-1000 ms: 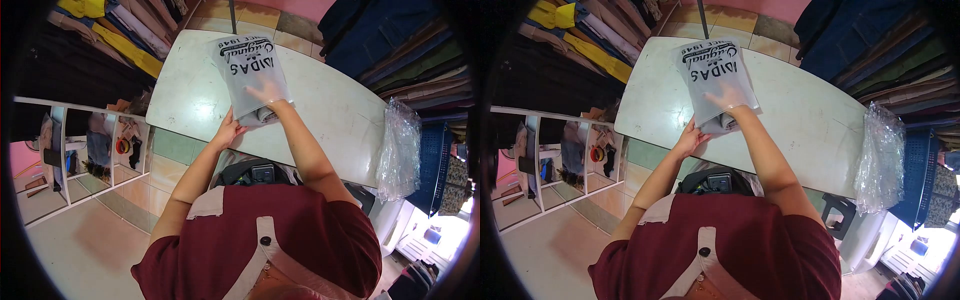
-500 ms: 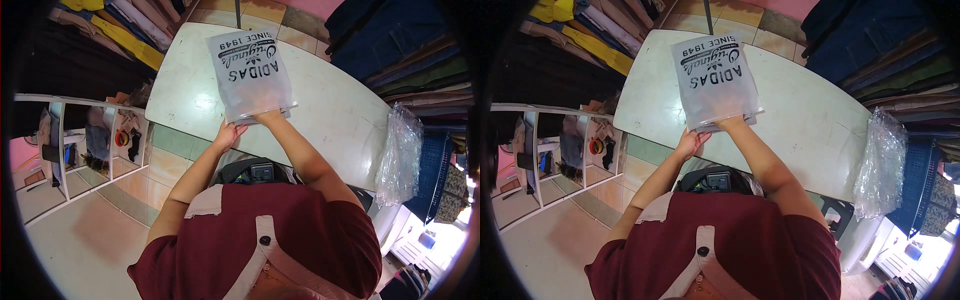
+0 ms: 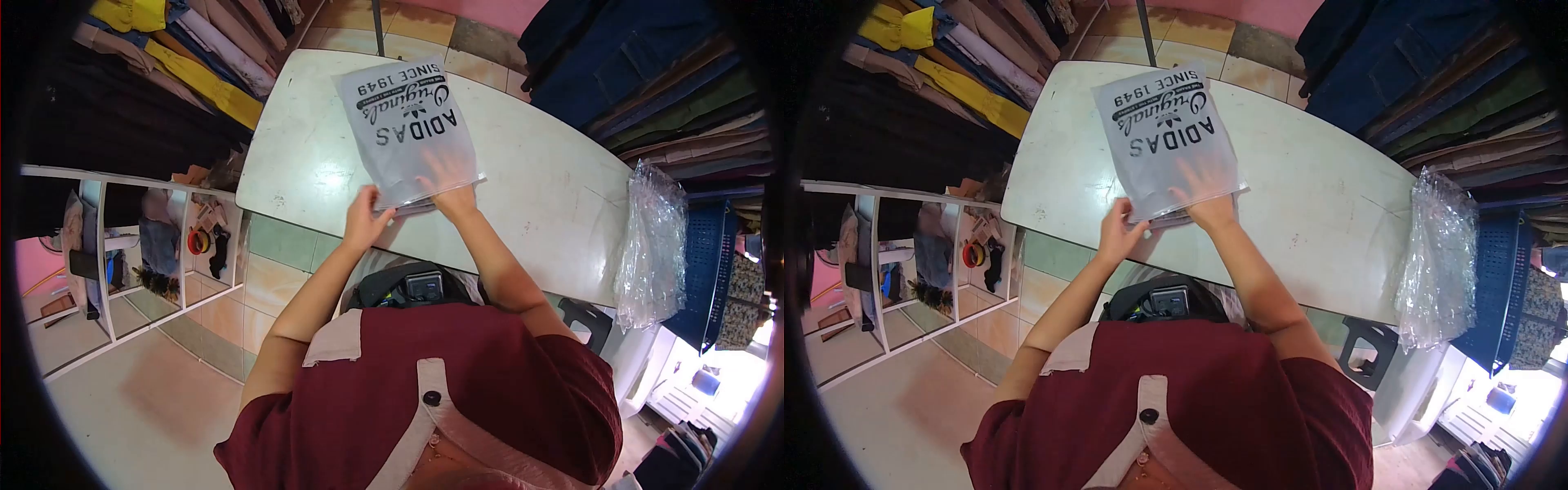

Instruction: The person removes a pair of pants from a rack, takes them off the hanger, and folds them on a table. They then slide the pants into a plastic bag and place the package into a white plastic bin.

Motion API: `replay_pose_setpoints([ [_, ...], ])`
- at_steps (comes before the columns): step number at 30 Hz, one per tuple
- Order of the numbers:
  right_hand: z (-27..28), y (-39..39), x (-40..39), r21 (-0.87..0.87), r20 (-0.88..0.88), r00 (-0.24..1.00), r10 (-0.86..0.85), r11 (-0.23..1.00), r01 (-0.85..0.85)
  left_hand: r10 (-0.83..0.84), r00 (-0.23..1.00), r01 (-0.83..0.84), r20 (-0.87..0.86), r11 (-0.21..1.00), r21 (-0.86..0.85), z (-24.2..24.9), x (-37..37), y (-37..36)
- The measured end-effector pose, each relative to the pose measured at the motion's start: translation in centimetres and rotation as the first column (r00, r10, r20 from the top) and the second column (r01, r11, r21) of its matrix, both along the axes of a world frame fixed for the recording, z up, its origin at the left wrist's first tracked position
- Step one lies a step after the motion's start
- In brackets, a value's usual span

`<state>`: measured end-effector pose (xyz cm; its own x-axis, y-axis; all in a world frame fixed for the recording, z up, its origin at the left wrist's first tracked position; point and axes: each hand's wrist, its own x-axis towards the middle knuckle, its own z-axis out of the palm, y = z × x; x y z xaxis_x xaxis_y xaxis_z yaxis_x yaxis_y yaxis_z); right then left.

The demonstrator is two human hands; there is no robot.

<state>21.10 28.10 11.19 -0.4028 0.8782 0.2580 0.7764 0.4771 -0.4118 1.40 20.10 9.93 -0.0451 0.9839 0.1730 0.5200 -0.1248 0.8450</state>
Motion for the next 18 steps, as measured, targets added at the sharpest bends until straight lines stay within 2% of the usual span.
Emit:
replay_pose_setpoints([
  [1, 0.2, 0.0, -0.3, 0.023, 0.076, 0.993, -0.092, 0.996, 0.09, -0.001, 1.0, 0.001, -0.003, 1.0, 0.007, 0.3, 0.1, 0.2],
  [2, 0.3, 0.2, -0.4, 0.053, 0.148, 0.972, -0.185, 0.982, 0.179, -0.096, 0.995, 0.097, 0.021, 0.994, -0.048, 0.6, 0.8, 0.1],
  [3, -0.4, 0.9, -0.4, 0.059, 0.143, 0.972, -0.189, 0.982, 0.182, -0.19, 0.981, 0.194, 0.048, 0.976, -0.101, 0.9, 1.5, 0.1],
  [4, -0.5, 1.7, -0.8, 0.126, 0.219, 0.963, -0.157, 0.983, 0.131, -0.241, 0.97, 0.242, 0.036, 0.968, -0.06, 1.3, 2.2, 0.1],
  [5, -0.6, 2.4, -0.9, 0.189, 0.297, 0.946, -0.127, 0.979, 0.072, -0.279, 0.958, 0.284, 0.066, 0.954, -0.093, 1.5, 2.8, -0.1],
  [6, -0.7, 3.0, -0.8, 0.192, 0.292, 0.948, -0.126, 0.979, 0.07, -0.3, 0.949, 0.311, 0.099, 0.942, -0.124, 1.6, 3.0, -0.1],
  [7, 2.4, 3.4, -1.3, -0.098, 0.33, 0.94, -0.086, 0.987, 0.125, -0.319, 0.939, 0.338, 0.131, 0.929, -0.154, 1.7, 3.2, -0.1],
  [8, 4.1, 3.7, -1.7, -0.379, 0.354, 0.935, -0.037, 0.908, 0.179, -0.32, 0.94, 0.336, 0.123, 0.929, -0.154, 2.1, 3.1, 0.0],
  [9, 3.7, 3.7, -1.7, -0.38, 0.345, 0.938, -0.039, 0.908, 0.177, -0.332, 0.937, 0.347, 0.112, 0.924, -0.159, 2.5, 2.9, -0.1],
  [11, 2.4, 4.0, -1.7, -0.195, 0.334, 0.936, -0.112, 0.963, 0.185, -0.344, 0.935, 0.355, 0.092, 0.921, -0.162, 2.9, 2.8, 0.0],
  [12, 1.6, 4.8, -2.0, -0.193, 0.326, 0.939, -0.111, 0.964, 0.181, -0.331, 0.938, 0.344, 0.102, 0.924, -0.168, 2.9, 2.8, 0.0],
  [13, 1.3, 5.7, -2.6, 0.055, 0.083, 0.995, -0.055, 0.997, 0.05, -0.316, 0.942, 0.332, 0.111, 0.927, -0.175, 2.9, 2.7, 0.0],
  [14, 0.9, 6.5, -3.0, 0.321, -0.143, 0.987, 0.068, 0.947, -0.019, -0.33, 0.94, 0.339, 0.082, 0.926, -0.166, 3.0, 2.7, 0.0],
  [15, 0.6, 7.2, -2.9, 0.32, -0.152, 0.986, 0.074, 0.947, -0.022, -0.324, 0.943, 0.332, 0.074, 0.928, -0.17, 2.9, 2.8, 0.0],
  [17, 2.1, 8.7, -3.1, 0.073, -0.145, 0.984, 0.101, 0.993, -0.091, -0.383, 0.923, 0.382, 0.036, 0.901, -0.203, 2.9, 2.8, 0.1],
  [18, 2.1, 8.6, -3.1, 0.078, -0.153, 0.983, 0.104, 0.993, -0.093, -0.393, 0.918, 0.396, 0.056, 0.898, -0.193, 3.0, 2.9, -0.1],
])
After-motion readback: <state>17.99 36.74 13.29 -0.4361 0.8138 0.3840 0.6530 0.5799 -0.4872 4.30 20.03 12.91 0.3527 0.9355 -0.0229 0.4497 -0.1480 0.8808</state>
